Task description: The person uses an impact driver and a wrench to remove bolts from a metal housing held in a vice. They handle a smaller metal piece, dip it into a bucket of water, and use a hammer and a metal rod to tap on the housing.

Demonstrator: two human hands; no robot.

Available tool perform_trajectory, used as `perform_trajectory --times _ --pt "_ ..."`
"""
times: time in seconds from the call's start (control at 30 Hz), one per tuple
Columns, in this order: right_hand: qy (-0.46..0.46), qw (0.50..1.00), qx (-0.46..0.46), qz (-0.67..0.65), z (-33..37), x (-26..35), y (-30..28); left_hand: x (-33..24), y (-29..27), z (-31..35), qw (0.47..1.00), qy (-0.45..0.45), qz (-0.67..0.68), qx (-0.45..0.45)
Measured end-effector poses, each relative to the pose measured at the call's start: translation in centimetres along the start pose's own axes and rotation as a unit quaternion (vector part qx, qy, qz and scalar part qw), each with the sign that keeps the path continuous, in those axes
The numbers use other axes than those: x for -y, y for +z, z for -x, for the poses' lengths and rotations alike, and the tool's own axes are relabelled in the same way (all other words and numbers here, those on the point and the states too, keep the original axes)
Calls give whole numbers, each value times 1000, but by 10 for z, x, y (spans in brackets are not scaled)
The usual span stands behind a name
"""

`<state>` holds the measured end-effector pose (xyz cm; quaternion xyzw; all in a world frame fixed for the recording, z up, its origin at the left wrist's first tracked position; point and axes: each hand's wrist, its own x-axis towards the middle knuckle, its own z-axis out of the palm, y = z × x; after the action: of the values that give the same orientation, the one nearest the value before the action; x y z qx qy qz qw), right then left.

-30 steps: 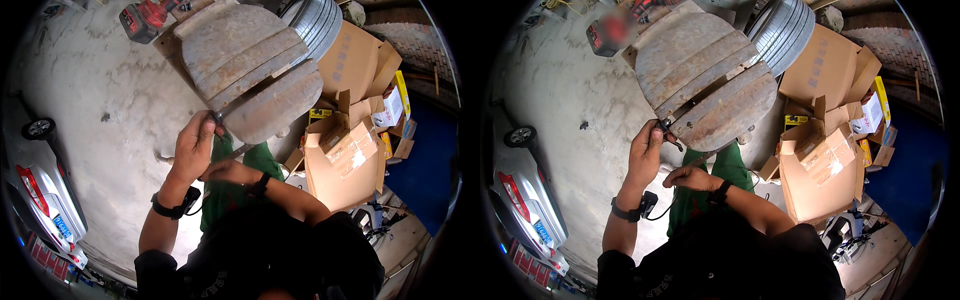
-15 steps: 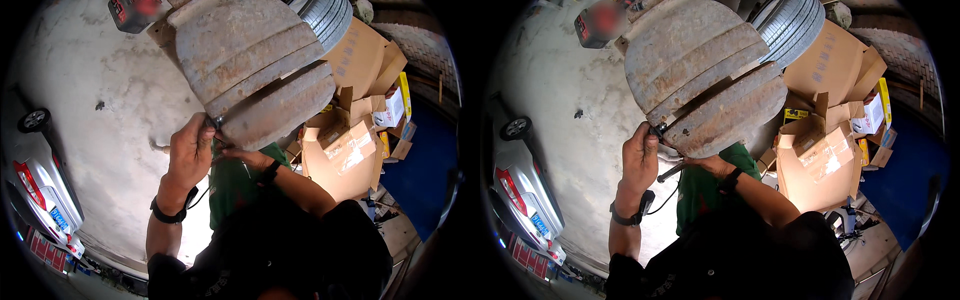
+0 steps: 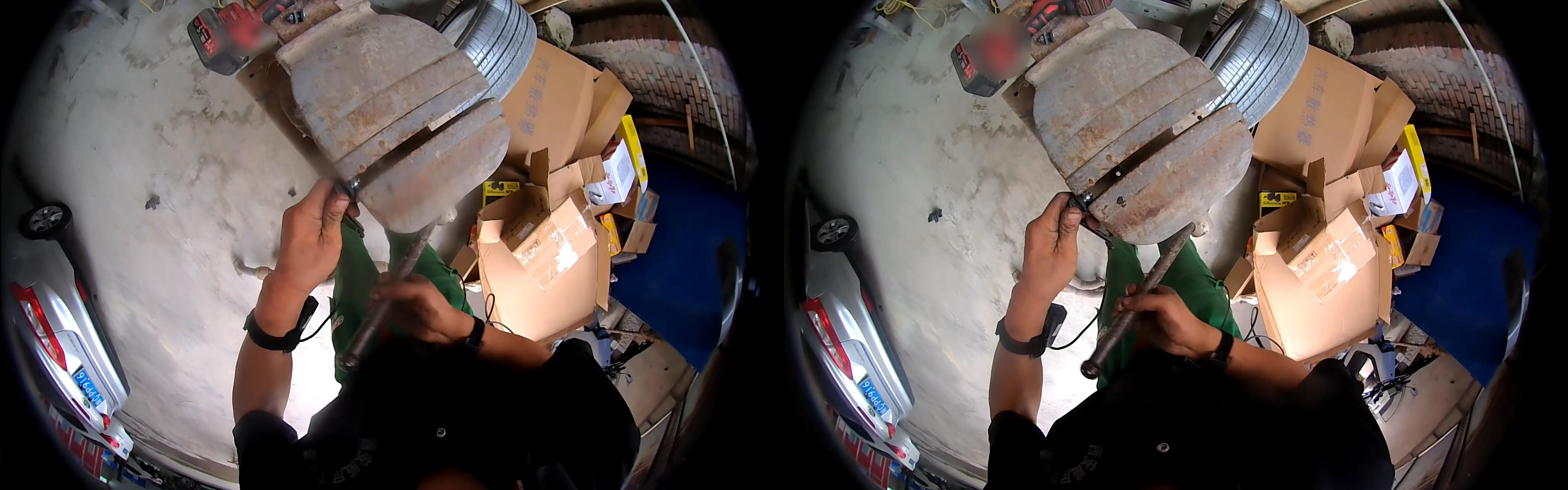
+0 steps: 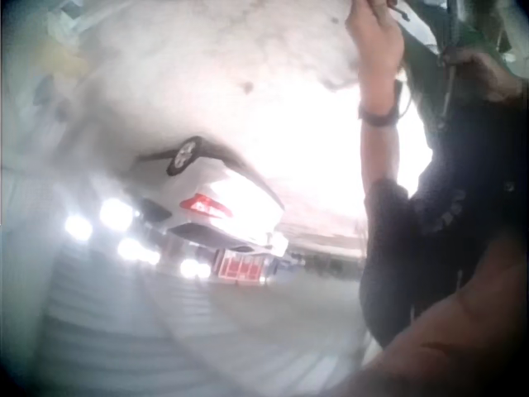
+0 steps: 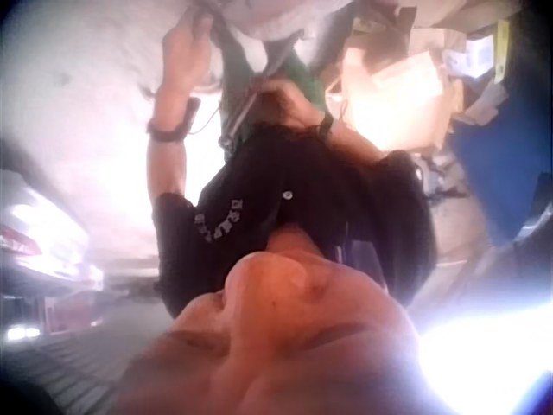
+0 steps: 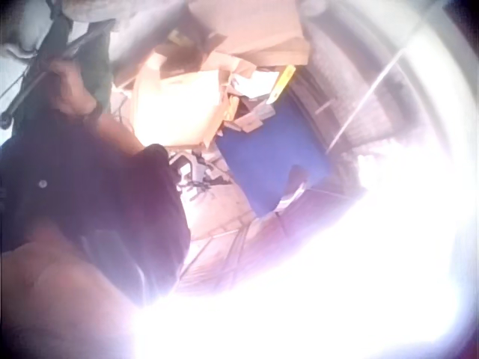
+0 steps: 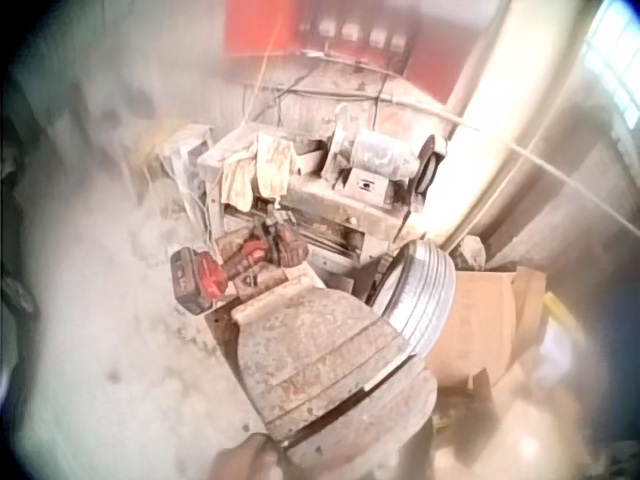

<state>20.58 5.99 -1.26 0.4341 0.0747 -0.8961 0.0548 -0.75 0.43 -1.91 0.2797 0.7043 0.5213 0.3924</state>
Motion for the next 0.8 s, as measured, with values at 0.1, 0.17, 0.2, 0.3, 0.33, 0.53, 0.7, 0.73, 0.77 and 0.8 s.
perform_trajectory --times 0.1,0.17,0.2,0.3,0.33,0.53,0.7,0.73,0.77,0.8 --pt "-22 996 -25 -81 58 48 13 3 -3 4 1000 10 -15 -12" --pt "-60 982 88 -155 90 83 -3 1 -1 6 1000 10 -10 -15" --pt "-93 987 67 -116 103 93 9 -1 0 4 1000 8 -3 -15" --pt "-125 992 -7 -31 121 105 43 0 -2 6 1000 0 -10 -15" --pt "-144 989 -21 -25 126 103 49 2 -1 5 1000 12 -14 -17" --pt "-242 931 -159 223 151 96 84 5 0 5 999 31 -22 -31" --pt "-446 505 -352 649 149 94 82 5 3 5 999 36 -12 -37" --pt "-448 470 -318 691 146 96 85 2 3 4 999 23 -14 -34" --pt "-448 433 -282 729 143 98 87 -3 2 4 999 9 -17 -31" --pt "-484 416 -209 741 137 102 89 -6 2 4 999 -4 -21 -29"
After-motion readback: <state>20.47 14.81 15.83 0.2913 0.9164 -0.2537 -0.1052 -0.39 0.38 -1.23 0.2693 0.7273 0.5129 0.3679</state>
